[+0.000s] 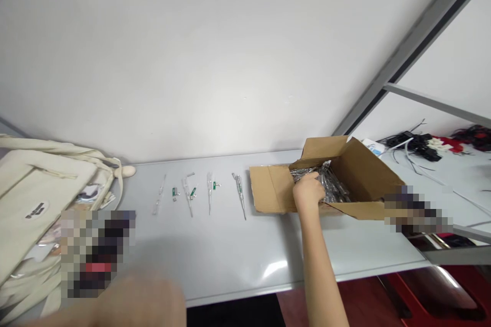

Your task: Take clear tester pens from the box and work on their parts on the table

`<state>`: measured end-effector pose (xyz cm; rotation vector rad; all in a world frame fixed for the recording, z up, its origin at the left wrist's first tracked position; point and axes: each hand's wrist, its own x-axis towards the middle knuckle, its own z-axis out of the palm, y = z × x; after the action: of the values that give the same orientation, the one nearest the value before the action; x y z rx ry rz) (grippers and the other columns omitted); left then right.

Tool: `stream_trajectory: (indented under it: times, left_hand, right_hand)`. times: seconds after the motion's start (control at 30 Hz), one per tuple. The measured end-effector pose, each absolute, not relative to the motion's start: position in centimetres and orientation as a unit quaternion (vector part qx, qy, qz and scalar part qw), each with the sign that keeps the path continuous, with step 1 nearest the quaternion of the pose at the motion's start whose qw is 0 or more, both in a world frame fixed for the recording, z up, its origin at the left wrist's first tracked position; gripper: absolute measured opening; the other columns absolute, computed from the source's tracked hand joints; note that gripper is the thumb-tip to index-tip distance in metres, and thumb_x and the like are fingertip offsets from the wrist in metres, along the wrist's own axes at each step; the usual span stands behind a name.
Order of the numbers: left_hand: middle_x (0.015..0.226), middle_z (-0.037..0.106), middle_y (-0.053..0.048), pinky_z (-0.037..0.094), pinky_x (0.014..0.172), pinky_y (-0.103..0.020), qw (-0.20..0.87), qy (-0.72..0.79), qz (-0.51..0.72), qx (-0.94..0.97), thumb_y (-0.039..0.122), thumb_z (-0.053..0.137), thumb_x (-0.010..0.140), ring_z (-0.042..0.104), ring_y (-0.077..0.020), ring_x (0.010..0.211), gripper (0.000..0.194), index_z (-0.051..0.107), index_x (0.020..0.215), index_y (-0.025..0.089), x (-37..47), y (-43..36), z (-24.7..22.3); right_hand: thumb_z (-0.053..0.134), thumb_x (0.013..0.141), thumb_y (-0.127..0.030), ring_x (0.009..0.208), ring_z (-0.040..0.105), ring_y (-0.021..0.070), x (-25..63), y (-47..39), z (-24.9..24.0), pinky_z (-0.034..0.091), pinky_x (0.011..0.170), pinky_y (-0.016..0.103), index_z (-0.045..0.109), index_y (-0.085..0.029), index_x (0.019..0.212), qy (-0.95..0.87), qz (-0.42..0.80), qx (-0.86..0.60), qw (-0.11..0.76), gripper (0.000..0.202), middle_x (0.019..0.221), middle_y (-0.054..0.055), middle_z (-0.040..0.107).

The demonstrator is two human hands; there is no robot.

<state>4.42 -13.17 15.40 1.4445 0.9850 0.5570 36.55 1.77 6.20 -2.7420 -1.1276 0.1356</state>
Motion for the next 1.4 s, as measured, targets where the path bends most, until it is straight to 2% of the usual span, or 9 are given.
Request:
stream_trajectory:
  times: [0.13, 0.2, 0.3, 0.53, 0.7, 0.87, 1.1, 1.3, 1.4]
  left_hand:
    - [0.055, 0.058, 0.0, 0.034, 0.041, -0.029, 0.637, 0.39, 0.255, 0.615, 0.068, 0.021, 0.088, 0.046, -0.0135, 0.041, 0.057, 0.065, 0.101, 0.034, 8.0, -7.7, 14.9]
    - [0.068, 0.063, -0.001, 0.036, 0.044, -0.026, 0.599, 0.417, 0.273, 0.626, 0.059, 0.033, 0.091, 0.051, -0.0116, 0.047, 0.044, 0.064, 0.094, 0.028, 9.9, -4.2, 12.2]
    - [0.057, 0.055, 0.001, 0.038, 0.048, -0.025, 0.44, 0.541, 0.294, 0.654, 0.04, 0.047, 0.09, 0.055, -0.0132, 0.051, 0.024, 0.056, 0.075, 0.024, 12.2, 0.1, 7.2]
    - [0.076, 0.061, -0.008, 0.04, 0.058, -0.026, 0.26, 0.634, 0.226, 0.692, 0.027, 0.047, 0.089, 0.069, -0.0241, 0.085, 0.021, 0.045, 0.07, 0.019, 15.7, 3.2, 3.4]
    - [0.064, 0.058, -0.004, 0.039, 0.052, -0.024, 0.326, 0.619, 0.205, 0.684, 0.016, 0.05, 0.082, 0.067, -0.0191, 0.065, 0.024, 0.04, 0.062, 0.021, 16.2, 3.6, 3.2]
    - [0.051, 0.047, 0.005, 0.036, 0.044, -0.022, 0.414, 0.57, 0.187, 0.685, 0.025, 0.05, 0.083, 0.056, -0.0124, 0.044, 0.025, 0.04, 0.06, 0.021, 12.7, 1.6, 3.9]
    - [0.058, 0.045, 0.008, 0.029, 0.042, -0.02, 0.586, 0.447, 0.113, 0.667, 0.045, 0.048, 0.087, 0.043, -0.0075, 0.042, 0.027, 0.043, 0.075, 0.021, 5.5, -1.7, 5.5]
    - [0.069, 0.056, 0.004, 0.027, 0.043, -0.021, 0.617, 0.44, 0.092, 0.646, 0.047, 0.047, 0.087, 0.04, -0.0057, 0.044, 0.029, 0.044, 0.079, 0.02, 2.8, -1.2, 5.9]
    - [0.069, 0.053, 0.004, 0.028, 0.046, -0.021, 0.63, 0.437, 0.116, 0.631, 0.05, 0.047, 0.087, 0.038, -0.0064, 0.047, 0.032, 0.045, 0.079, 0.019, 2.3, -0.6, 5.9]
  right_hand:
    - [0.049, 0.082, -0.012, 0.105, 0.065, 0.0413, 37.2, 2.3, 6.5, 0.051, 0.085, 0.046, 0.042, 0.012, 0.124, -0.341, 0.076, -0.931, 0.105, 0.048, 0.102, 0.035, 0.064]
    - [0.052, 0.08, -0.012, 0.107, 0.065, 0.0407, 37.1, 2.4, 6.8, 0.052, 0.086, 0.046, 0.039, 0.011, 0.128, -0.332, 0.082, -0.932, 0.117, 0.054, 0.104, 0.036, 0.064]
    - [0.051, 0.082, -0.015, 0.109, 0.063, 0.0415, 36.3, 2.0, 7.8, 0.051, 0.087, 0.047, 0.035, 0.012, 0.129, -0.332, 0.08, -0.93, 0.136, 0.056, 0.108, 0.038, 0.062]
    - [0.047, 0.086, -0.019, 0.092, 0.068, 0.0388, 33.1, -1.9, 11.1, 0.05, 0.077, 0.043, 0.044, 0.002, 0.118, -0.381, 0.063, -0.906, 0.172, 0.038, 0.098, 0.032, 0.065]
    - [0.051, 0.085, -0.031, 0.068, 0.069, 0.0258, 31.8, -4.4, 12.4, 0.052, 0.073, 0.04, 0.045, -0.011, 0.128, -0.427, 0.24, -0.807, 0.33, 0.048, 0.078, 0.008, 0.067]
    - [0.058, 0.079, -0.046, 0.07, 0.065, 0.0194, 30.9, -2.8, 10.9, 0.055, 0.072, 0.035, 0.059, -0.017, 0.095, -0.493, 0.488, -0.583, 0.424, 0.033, 0.075, 0.002, 0.06]
    - [0.048, 0.081, -0.028, 0.067, 0.056, 0.0154, 24.5, 3.1, 4.9, 0.046, 0.064, 0.026, 0.049, -0.02, 0.08, -0.618, 0.263, -0.648, 0.359, 0.007, 0.072, -0.001, 0.056]
    - [0.047, 0.089, -0.02, 0.08, 0.06, 0.0202, 21.7, 6.2, 2.2, 0.04, 0.066, 0.028, 0.052, -0.016, 0.093, -0.57, 0.172, -0.746, 0.298, 0.008, 0.1, 0.012, 0.055]
    - [0.051, 0.09, -0.019, 0.081, 0.061, 0.0202, 21.6, 6.4, 1.5, 0.039, 0.065, 0.026, 0.053, -0.016, 0.096, -0.569, 0.16, -0.76, 0.27, 0.008, 0.101, 0.012, 0.055]
